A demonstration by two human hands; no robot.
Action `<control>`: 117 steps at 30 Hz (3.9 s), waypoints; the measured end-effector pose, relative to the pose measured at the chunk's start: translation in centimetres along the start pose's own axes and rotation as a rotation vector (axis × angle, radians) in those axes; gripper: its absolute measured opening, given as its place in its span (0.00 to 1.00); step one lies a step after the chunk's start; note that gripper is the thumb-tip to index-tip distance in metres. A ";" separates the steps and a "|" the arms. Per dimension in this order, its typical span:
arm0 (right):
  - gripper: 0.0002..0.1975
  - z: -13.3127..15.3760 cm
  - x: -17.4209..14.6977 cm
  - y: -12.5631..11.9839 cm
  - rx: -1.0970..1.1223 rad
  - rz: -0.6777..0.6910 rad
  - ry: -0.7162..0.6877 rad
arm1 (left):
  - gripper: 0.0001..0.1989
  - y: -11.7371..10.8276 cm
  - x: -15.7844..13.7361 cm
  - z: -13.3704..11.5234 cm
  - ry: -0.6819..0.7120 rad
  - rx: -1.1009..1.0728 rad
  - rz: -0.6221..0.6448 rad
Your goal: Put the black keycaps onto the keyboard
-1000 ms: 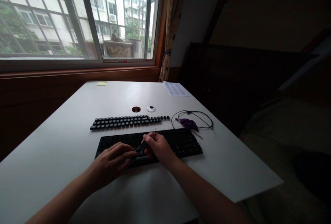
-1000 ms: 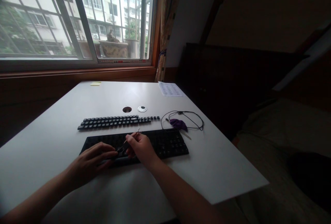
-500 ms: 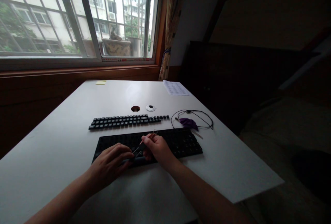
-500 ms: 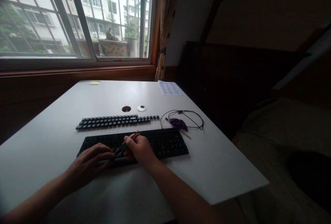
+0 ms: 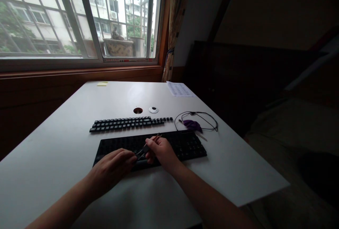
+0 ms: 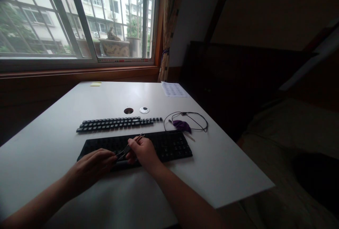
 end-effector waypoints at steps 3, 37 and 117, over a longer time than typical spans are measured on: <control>0.20 0.0 0.0 0.0 -0.011 -0.006 -0.010 | 0.12 0.3 -0.1 0.1 0.017 0.113 0.089; 0.21 0.2 -0.1 -0.1 0.096 -0.023 0.029 | 0.10 0.4 0.7 2.5 -0.300 -0.211 -0.057; 0.17 1.1 -1.5 0.0 -0.094 -0.090 -0.158 | 0.08 -0.3 0.9 1.5 -0.515 -0.543 -0.117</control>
Point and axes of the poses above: each hand's wrist, its own x-axis towards the middle knuckle, its own y-axis out of the palm, z = x × y, the point moved 4 cm from there along x, towards the middle knuckle, and after that the axes turned 15 degrees about -x, right-handed, at the moved point
